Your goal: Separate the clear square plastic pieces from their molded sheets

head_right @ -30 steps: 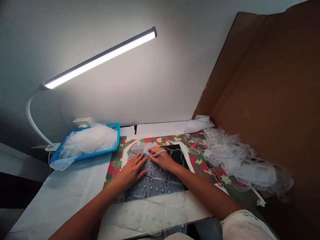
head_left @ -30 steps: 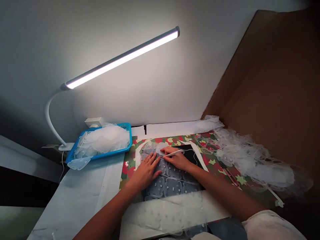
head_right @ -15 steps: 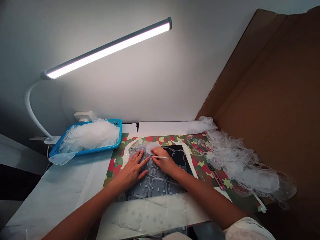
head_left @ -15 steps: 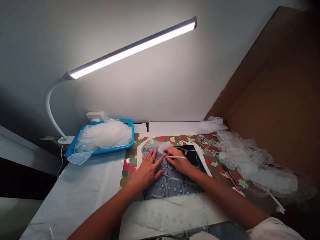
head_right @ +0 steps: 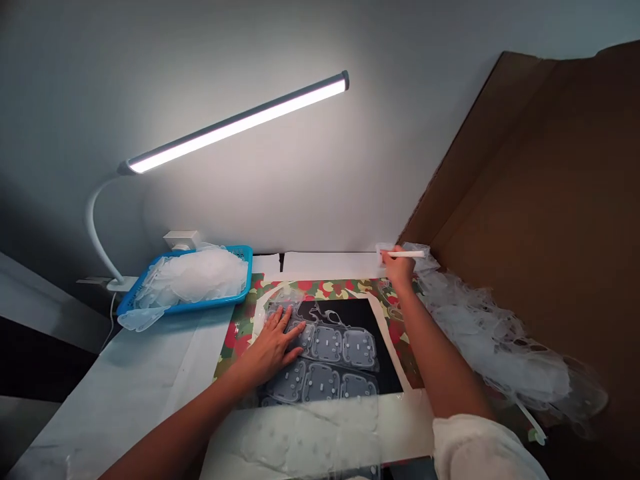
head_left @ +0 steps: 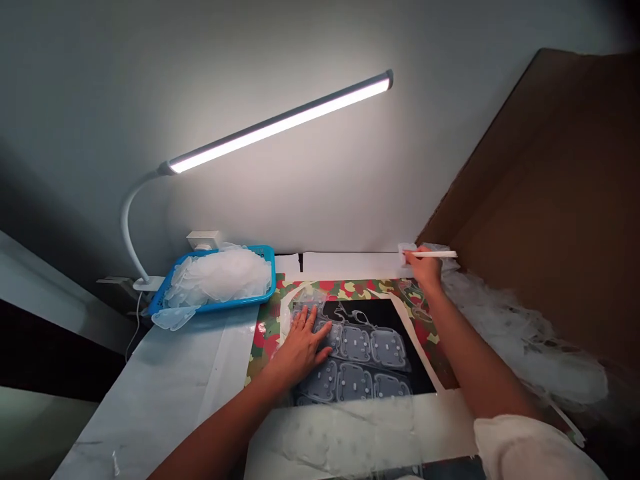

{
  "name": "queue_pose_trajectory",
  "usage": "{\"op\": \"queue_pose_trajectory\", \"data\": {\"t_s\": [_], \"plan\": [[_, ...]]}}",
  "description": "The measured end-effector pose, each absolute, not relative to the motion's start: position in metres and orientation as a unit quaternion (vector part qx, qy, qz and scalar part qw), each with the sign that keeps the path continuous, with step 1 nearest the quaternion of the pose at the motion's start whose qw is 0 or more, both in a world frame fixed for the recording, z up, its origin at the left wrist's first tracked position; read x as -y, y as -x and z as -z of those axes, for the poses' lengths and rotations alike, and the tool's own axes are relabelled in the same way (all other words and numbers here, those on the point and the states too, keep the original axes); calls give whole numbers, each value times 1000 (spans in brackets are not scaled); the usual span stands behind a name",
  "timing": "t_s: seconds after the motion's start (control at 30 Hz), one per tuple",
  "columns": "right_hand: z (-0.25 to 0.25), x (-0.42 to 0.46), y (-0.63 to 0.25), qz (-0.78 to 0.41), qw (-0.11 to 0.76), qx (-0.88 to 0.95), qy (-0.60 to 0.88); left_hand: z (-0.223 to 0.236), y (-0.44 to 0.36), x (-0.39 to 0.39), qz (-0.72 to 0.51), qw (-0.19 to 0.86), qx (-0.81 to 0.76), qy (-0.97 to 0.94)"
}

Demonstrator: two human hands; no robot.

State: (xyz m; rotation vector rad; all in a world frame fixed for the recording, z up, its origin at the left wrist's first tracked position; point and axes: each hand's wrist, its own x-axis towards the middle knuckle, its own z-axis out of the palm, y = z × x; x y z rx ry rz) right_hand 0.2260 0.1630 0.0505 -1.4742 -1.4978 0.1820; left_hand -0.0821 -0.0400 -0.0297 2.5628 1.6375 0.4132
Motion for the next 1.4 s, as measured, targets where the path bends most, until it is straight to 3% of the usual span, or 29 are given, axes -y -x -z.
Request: {"op": "queue_pose_trajectory", "data": {"t_s": [0.17,0.4,0.67,1.0,1.23,1.4], "plan": [[-40,-136,-156,-139,458,702,527,22,91,40,-127,12,-562,-817],[1,-63,-62,-275,307,849,330,21,101,42,-93,-3,-600,-795],[14,-56,-59,-307,329,839,305,20,100,44,-90,-22,-590,-802],[15,-53,-54,-238,306,867,312,21,100,40,-71,-41,-558,-826],[21,-49,-53,-89,231,921,300,16,99,41,-87,-29,-553,-828],[18,-58,-50,-165,232,915,287,13,99,42,-97,-9,-549,-830]]}}
